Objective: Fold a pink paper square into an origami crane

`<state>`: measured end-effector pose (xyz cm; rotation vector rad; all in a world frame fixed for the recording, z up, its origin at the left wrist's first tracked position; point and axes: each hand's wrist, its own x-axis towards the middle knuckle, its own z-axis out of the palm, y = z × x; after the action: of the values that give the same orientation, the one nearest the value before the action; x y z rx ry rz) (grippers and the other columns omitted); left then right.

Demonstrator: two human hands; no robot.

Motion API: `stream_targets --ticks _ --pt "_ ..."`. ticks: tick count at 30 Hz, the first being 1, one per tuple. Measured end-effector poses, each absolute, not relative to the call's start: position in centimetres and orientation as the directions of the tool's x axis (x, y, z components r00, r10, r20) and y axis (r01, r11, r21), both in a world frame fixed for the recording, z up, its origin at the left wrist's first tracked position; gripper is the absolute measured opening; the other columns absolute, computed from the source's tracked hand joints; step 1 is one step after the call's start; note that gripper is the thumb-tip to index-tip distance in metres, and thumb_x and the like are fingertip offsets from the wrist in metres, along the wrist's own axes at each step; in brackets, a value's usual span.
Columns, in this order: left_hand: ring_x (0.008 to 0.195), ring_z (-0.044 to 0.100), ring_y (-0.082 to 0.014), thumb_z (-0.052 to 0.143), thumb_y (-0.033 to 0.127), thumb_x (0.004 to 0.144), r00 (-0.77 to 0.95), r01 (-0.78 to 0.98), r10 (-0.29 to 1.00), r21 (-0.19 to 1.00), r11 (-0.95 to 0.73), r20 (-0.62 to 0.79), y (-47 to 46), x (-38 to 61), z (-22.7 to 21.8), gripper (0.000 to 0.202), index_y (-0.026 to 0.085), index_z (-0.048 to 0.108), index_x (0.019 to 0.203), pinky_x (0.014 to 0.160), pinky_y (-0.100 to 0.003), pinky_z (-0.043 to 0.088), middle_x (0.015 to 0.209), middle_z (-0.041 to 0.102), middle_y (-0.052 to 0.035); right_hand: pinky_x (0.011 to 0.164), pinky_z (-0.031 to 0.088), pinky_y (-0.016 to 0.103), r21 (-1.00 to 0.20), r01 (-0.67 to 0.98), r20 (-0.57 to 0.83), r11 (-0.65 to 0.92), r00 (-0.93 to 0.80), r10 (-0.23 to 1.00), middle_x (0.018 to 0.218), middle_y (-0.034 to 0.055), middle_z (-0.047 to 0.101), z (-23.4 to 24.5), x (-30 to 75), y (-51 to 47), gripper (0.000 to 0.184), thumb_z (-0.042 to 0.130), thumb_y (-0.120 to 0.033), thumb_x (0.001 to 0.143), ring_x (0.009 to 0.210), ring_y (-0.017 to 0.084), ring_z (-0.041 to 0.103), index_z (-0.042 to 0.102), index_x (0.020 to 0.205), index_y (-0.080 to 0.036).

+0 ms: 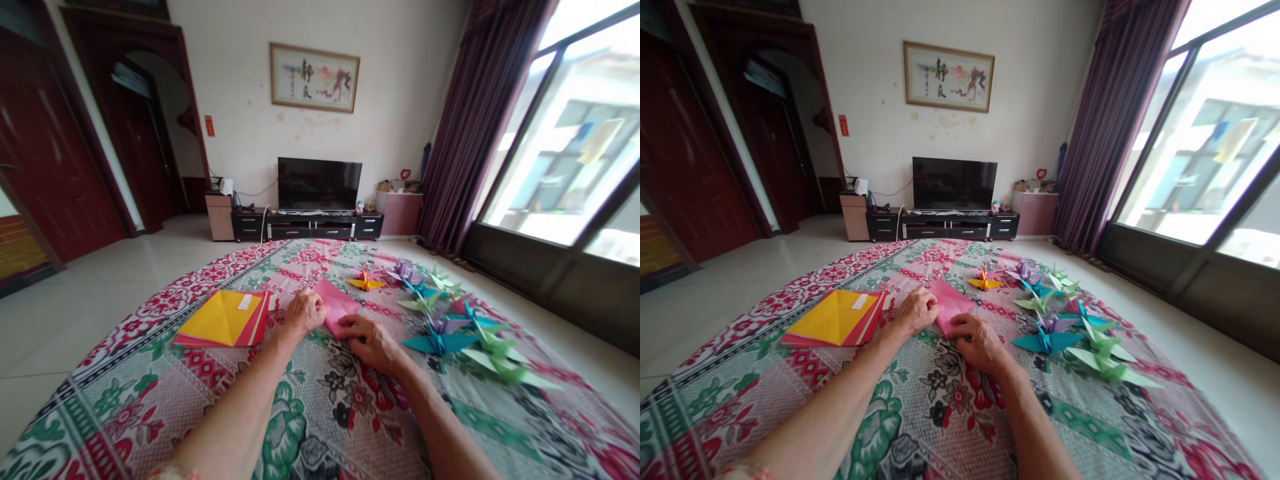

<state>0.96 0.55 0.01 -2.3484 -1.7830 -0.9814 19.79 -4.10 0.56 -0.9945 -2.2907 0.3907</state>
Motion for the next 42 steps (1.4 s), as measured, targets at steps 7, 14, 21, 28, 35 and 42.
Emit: stream_targets --ticks 7,14,21,28,35,42 --pt "0.084 0.055 -0.0168 0.048 0.017 0.073 0.174 0.861 0.799 0.304 -0.407 0.576 1.0 1.2 -0.9 0.018 0.013 0.064 0.079 0.084 -0.026 0.044 0.084 0.057 -0.0079 0.088 0.043 0.031 -0.413 0.584 0.462 0.699 -0.528 0.713 0.108 0.0010 0.059 0.2 19.3 -4.2 0.038 0.045 -0.007 0.068 0.095 0.015 0.057 0.068 0.090 -0.027" --pt "0.087 0.054 -0.0167 0.047 0.018 0.073 0.184 0.865 0.805 0.295 -0.405 0.564 1.0 1.3 -1.1 0.018 0.015 0.064 0.081 0.086 -0.026 0.044 0.088 0.056 -0.0076 0.089 0.041 0.032 -0.376 0.590 0.462 0.715 -0.549 0.696 0.108 0.0014 0.059 -0.1 19.3 -4.1 0.043 0.045 -0.006 0.067 0.098 0.016 0.055 0.068 0.095 -0.029" --pt "0.089 0.053 -0.0186 0.046 0.017 0.075 0.165 0.902 0.825 0.256 -0.348 0.540 0.4 1.8 -0.7 0.016 0.014 0.062 0.077 0.086 -0.028 0.043 0.087 0.054 -0.0086 0.087 0.043 0.031 -0.397 0.581 0.457 0.710 -0.546 0.702 0.106 0.0011 0.061 0.2 19.5 -4.2 0.039 0.046 -0.008 0.069 0.094 0.015 0.056 0.069 0.092 -0.030" --pt "0.088 0.052 -0.0184 0.046 0.014 0.074 0.169 0.907 0.823 0.241 -0.345 0.542 0.5 1.9 -1.0 0.016 0.014 0.061 0.078 0.087 -0.029 0.042 0.087 0.053 -0.0081 0.087 0.044 0.030 -0.402 0.576 0.467 0.712 -0.540 0.700 0.106 0.0012 0.061 -0.1 19.6 -4.0 0.039 0.046 -0.007 0.068 0.094 0.015 0.057 0.070 0.091 -0.029" --pt "0.087 0.052 -0.0195 0.044 0.013 0.074 0.149 0.913 0.832 0.249 -0.323 0.534 0.3 2.1 -0.9 0.016 0.014 0.060 0.077 0.085 -0.031 0.042 0.087 0.053 -0.0093 0.086 0.043 0.031 -0.398 0.583 0.463 0.708 -0.539 0.704 0.105 -0.0001 0.061 0.2 19.3 -4.3 0.038 0.047 -0.008 0.069 0.092 0.015 0.058 0.070 0.089 -0.030" --pt "0.089 0.052 -0.0193 0.045 0.013 0.074 0.135 0.892 0.818 0.291 -0.346 0.559 0.7 1.9 -1.2 0.017 0.014 0.059 0.084 0.086 -0.030 0.042 0.089 0.054 -0.0088 0.087 0.042 0.030 -0.416 0.572 0.466 0.707 -0.533 0.706 0.101 0.0008 0.062 0.4 19.1 -4.5 0.035 0.047 -0.008 0.069 0.093 0.016 0.056 0.068 0.090 -0.027"
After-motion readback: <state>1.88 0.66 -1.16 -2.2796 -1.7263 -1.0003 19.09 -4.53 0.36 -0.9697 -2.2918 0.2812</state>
